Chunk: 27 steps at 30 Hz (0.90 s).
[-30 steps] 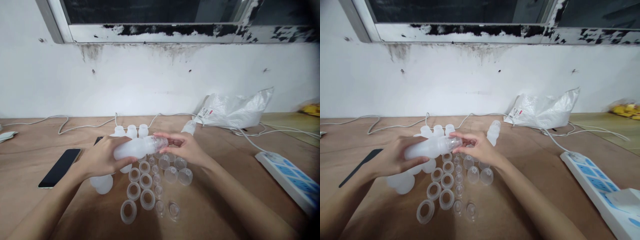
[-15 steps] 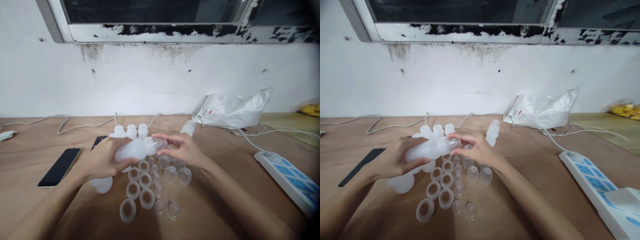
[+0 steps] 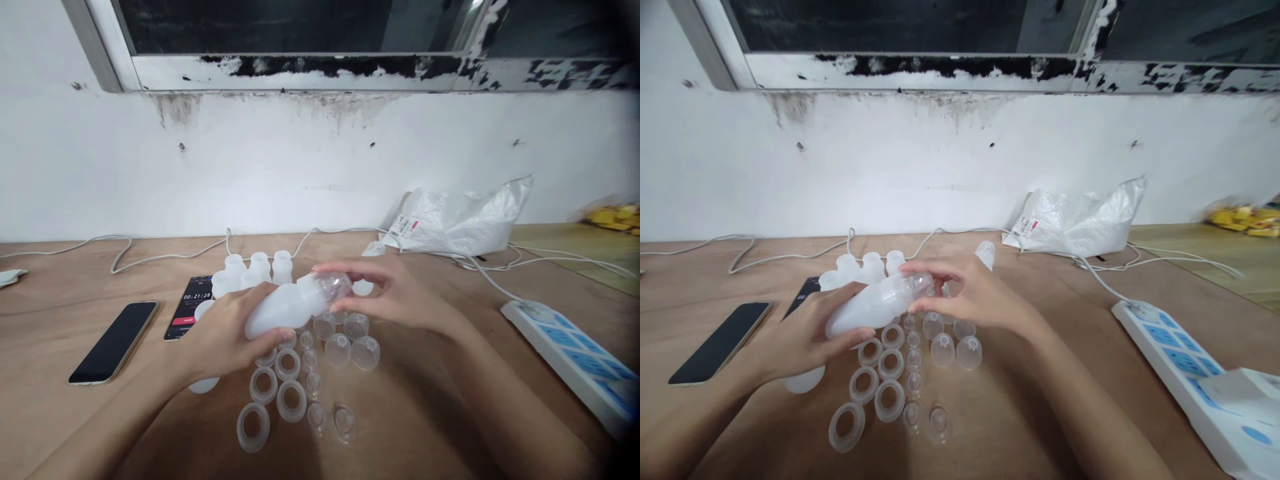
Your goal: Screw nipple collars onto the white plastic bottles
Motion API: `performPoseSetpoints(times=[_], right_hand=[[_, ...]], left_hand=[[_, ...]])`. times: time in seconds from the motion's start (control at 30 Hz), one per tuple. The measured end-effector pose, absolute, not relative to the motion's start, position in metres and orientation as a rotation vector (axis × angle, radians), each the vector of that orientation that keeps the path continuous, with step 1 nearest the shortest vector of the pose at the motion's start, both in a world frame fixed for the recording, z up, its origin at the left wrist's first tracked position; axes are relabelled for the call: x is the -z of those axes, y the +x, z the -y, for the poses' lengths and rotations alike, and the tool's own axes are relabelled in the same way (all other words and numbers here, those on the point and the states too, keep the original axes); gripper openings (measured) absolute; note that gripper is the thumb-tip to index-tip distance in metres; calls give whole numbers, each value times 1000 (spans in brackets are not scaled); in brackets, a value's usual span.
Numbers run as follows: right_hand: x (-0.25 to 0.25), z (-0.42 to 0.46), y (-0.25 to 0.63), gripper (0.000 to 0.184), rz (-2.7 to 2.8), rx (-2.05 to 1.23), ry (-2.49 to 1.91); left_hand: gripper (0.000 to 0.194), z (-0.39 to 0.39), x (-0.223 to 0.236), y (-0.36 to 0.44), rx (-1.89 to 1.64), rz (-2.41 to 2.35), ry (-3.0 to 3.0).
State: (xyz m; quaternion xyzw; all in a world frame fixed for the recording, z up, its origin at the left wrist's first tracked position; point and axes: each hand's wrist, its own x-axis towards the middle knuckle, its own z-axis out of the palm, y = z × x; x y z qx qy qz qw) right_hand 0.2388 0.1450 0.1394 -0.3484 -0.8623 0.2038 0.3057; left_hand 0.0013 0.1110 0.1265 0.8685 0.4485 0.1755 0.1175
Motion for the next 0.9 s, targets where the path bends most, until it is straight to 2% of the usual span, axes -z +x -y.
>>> performPoseSetpoints(times=[0.1,0.2,0.33,0.47,0.57,0.73,0.9], right_hand=[[-154,-142,257,42,2284,-465,-950],[-161,-144,278,42,2162,-439,-1082],[-167,-148,302,38,2077,-147,-1482],[-165,-158,314,40,2123,140,-1927],[-153,-173,320,35,2226,90,-2064],[-133,-195,324,31,2250,-210,-2186],[-127,-199,322,35,2211,-310,-2172]], left_hand=[[47,-108,-129,3,-548,-1266,2626],[43,-106,-133,-2,-643,-1326,2651],[33,-105,-133,-10,-578,-1369,2618],[30,-107,-130,-10,-552,-1357,2613],[29,-107,-129,-8,-539,-1365,2602],[29,-107,-131,-8,-525,-1313,2628],[29,-105,-130,-9,-517,-1334,2622]])
